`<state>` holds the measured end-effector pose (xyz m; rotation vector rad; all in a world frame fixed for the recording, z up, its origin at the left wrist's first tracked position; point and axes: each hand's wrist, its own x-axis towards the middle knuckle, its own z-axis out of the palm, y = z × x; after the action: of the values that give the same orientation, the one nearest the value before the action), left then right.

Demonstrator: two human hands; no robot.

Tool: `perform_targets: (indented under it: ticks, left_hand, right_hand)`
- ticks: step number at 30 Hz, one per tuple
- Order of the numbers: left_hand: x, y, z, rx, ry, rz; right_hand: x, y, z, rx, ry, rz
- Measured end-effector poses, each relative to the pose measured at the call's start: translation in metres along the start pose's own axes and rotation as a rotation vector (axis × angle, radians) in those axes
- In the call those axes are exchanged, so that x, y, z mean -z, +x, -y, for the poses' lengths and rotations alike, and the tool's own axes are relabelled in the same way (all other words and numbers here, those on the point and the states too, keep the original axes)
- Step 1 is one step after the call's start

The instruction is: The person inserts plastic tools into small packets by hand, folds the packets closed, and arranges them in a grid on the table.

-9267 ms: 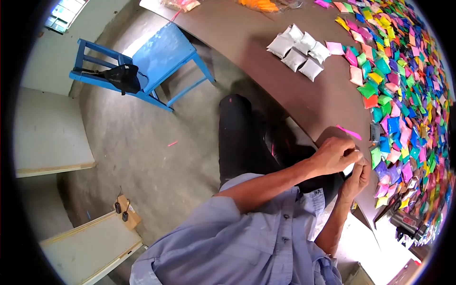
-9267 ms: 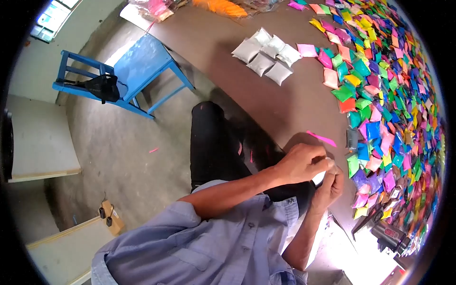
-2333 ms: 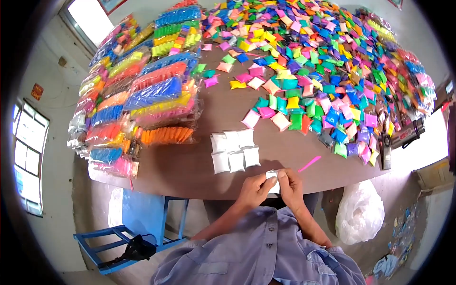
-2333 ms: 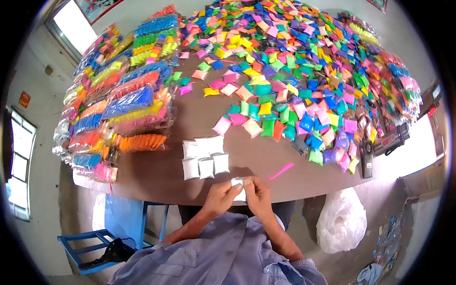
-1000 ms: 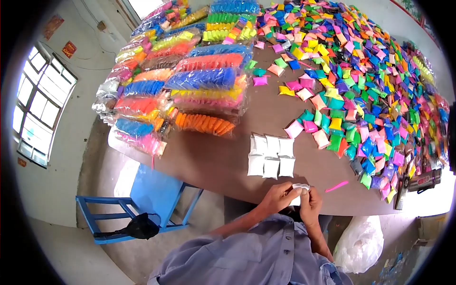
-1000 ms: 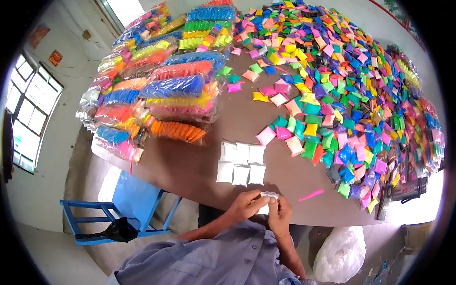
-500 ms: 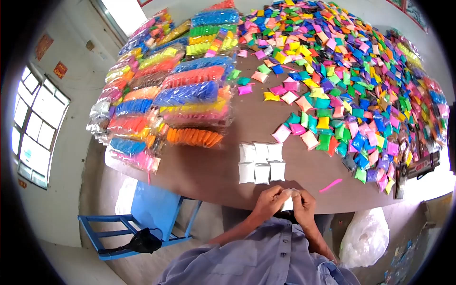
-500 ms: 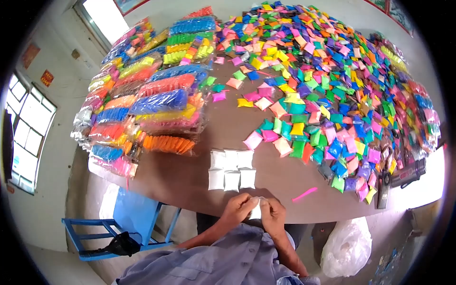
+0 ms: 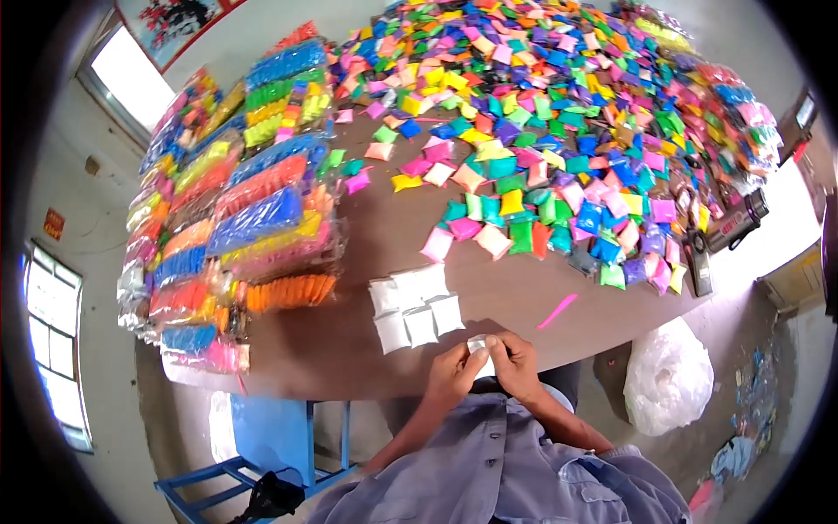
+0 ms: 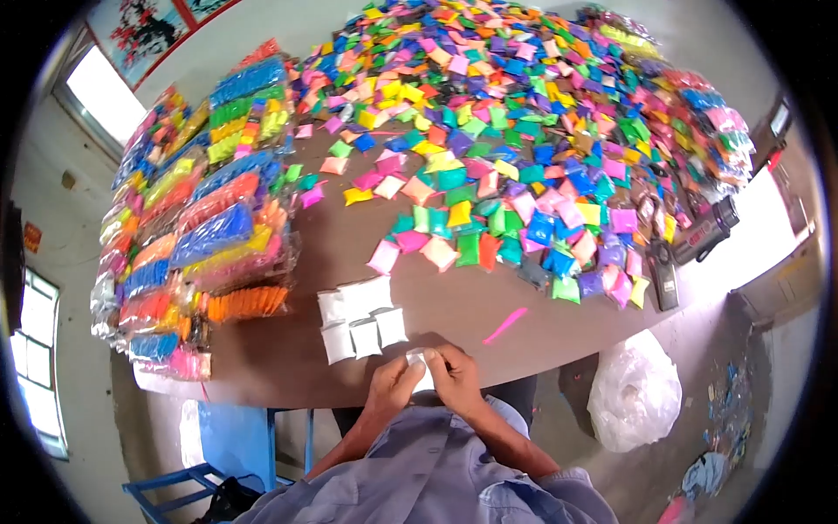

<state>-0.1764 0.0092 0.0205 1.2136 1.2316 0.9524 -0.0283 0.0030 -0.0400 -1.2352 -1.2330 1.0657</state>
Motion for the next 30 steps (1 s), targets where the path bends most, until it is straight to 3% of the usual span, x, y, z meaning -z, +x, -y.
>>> perform_targets:
  ticks: [2,4,8,11,19,22,30]
  left_hand:
    - [0.006,0.0,0.004,0.061,0.123,0.127]
    - [0.006,0.0,0.011,0.067,-0.022,0.093]
    - [0.01,0.0,0.029,0.01,0.097,0.085]
    - [0.005,-0.003,0.025,0.043,-0.029,-0.026]
    - [0.007,-0.002,0.008,0.025,0.099,0.135]
    - [0.008,-0.001,0.016,0.11,0.021,0.112]
    - [0.009,-0.004,0.015,0.069,0.052,0.094]
  right_hand:
    - [-0.001,0.0,-0.002,-0.037,0.074,-0.016]
    - [-0.002,0.003,0.002,0.0,0.068,-0.026]
    - [0.001,0.008,0.009,0.114,-0.153,0.048]
    - [-0.001,0.01,0.005,0.087,-0.084,0.103]
    - [0.002,0.005,0.006,-0.037,0.113,0.037]
    - [0.001,0.006,0.007,0.033,0.073,0.032]
    - [0.0,0.008,0.006,0.044,0.085,0.071]
